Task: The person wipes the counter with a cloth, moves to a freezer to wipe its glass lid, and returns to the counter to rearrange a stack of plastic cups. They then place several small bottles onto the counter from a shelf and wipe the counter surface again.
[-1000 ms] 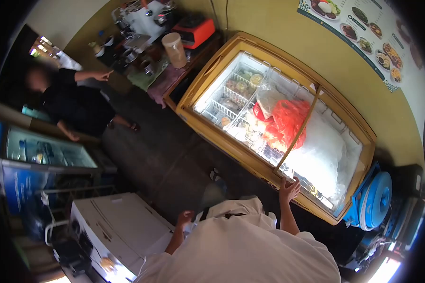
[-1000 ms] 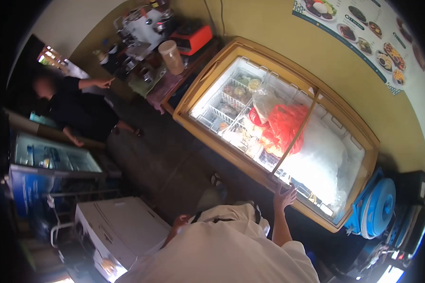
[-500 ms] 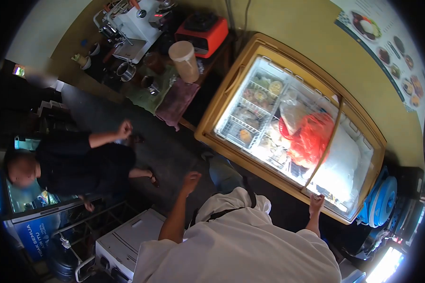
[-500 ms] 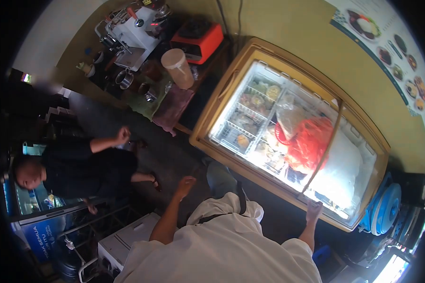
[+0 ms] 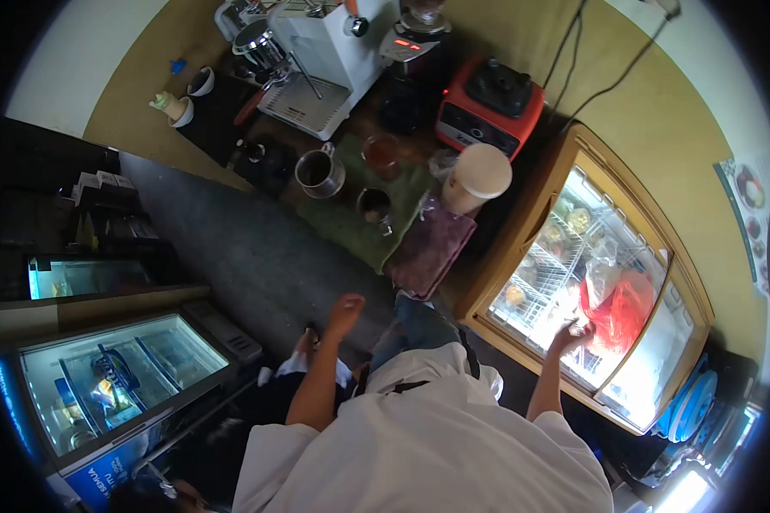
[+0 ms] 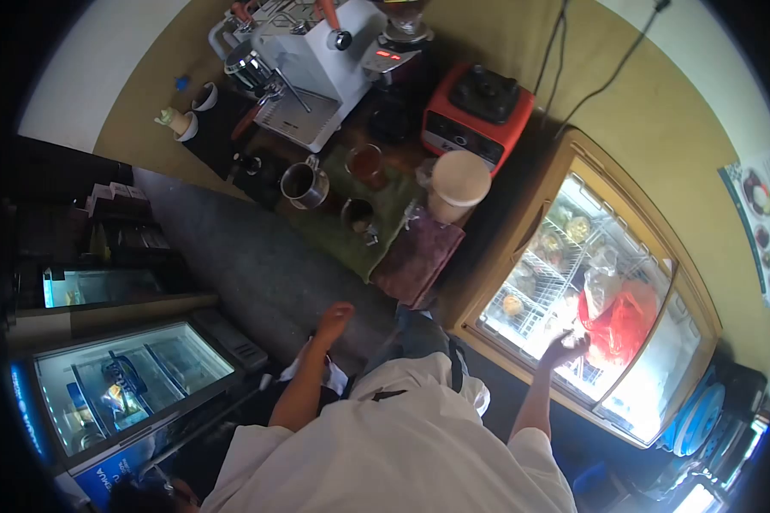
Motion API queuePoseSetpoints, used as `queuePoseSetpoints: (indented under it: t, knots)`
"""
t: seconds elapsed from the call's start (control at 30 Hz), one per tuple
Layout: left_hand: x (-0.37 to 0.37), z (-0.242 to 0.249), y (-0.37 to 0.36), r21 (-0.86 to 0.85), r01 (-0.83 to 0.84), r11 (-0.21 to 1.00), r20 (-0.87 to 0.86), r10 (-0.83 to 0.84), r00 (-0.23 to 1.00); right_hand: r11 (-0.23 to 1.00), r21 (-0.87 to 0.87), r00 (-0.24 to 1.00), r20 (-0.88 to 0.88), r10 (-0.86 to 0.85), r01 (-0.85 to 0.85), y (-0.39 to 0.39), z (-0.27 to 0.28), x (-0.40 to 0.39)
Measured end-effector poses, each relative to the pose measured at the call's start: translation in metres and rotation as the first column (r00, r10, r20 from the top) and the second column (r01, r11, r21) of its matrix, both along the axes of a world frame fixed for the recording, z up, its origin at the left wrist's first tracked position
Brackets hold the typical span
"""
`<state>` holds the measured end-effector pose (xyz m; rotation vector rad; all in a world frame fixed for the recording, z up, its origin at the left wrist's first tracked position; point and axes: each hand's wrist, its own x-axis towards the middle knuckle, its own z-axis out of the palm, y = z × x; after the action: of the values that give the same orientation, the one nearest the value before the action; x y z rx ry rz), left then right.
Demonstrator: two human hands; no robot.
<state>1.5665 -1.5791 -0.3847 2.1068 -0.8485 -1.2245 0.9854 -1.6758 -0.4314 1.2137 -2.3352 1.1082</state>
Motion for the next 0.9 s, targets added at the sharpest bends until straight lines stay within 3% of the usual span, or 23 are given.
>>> queuePoseSetpoints:
  t: [0.03, 0.07, 0.13, 0.2, 0.27, 0.37, 0.4, 0.47, 0.57, 0.7, 0.77, 0.83, 0.9]
  knots:
    - [0.024, -0.007, 0.008, -0.067, -0.092, 0.993, -0.02, 0.091, 0.996, 0.993, -0.015, 0.969, 0.219, 0.117, -0.117, -0.036, 0.048, 0.065]
    - [0.048, -0.022, 0.016, -0.135, -0.182, 0.974, -0.044, 0.178, 0.983, 0.969, 0.012, 0.921, 0.316, 0.23, -0.246, -0.064, 0.102, 0.126]
    - [0.096, -0.05, 0.043, -0.098, -0.224, 0.97, 0.012, 0.227, 0.974, 0.838, -0.115, 0.788, 0.291, 0.542, -0.533, -0.105, 0.14, 0.19]
    - [0.113, -0.044, 0.06, -0.015, -0.243, 0.97, 0.074, 0.243, 0.967, 0.622, -0.221, 0.582, 0.224, 0.782, -0.751, -0.134, 0.196, 0.254]
    - [0.121, -0.018, 0.074, 0.125, -0.236, 0.964, 0.132, 0.22, 0.967, 0.65, -0.105, 0.639, 0.119, 0.76, -0.753, -0.156, 0.224, 0.302]
    - [0.154, -0.056, 0.113, 0.25, -0.145, 0.957, 0.155, 0.109, 0.982, 0.666, -0.116, 0.654, 0.129, 0.746, -0.737, -0.184, 0.224, 0.341]
    - [0.162, -0.054, 0.115, 0.266, -0.149, 0.952, 0.11, 0.124, 0.986, 0.666, -0.118, 0.624, 0.26, 0.737, -0.737, -0.19, 0.224, 0.346]
    - [0.174, -0.044, 0.111, 0.298, -0.156, 0.942, 0.016, 0.159, 0.987, 0.714, -0.114, 0.69, 0.191, 0.698, -0.691, -0.193, 0.217, 0.345]
    - [0.197, -0.02, 0.085, 0.259, -0.17, 0.951, 0.04, 0.165, 0.985, 0.797, -0.134, 0.779, 0.173, 0.603, -0.588, -0.176, 0.229, 0.347]
    - [0.259, -0.015, 0.052, -0.102, -0.06, 0.993, 0.132, 0.073, 0.989, 0.838, -0.111, 0.84, 0.041, 0.541, -0.534, -0.132, 0.247, 0.34]
    - [0.278, 0.03, 0.009, -0.295, -0.074, 0.953, 0.103, 0.109, 0.989, 0.841, -0.028, 0.841, -0.058, 0.538, -0.54, -0.107, 0.277, 0.347]
    - [0.295, 0.082, -0.033, -0.248, -0.108, 0.963, 0.121, 0.141, 0.983, 0.843, 0.018, 0.84, -0.085, 0.537, -0.537, -0.086, 0.304, 0.358]
    - [0.302, 0.15, -0.072, -0.378, -0.024, 0.926, 0.03, 0.038, 0.999, 0.808, 0.063, 0.8, -0.12, 0.588, -0.585, -0.066, 0.337, 0.382]
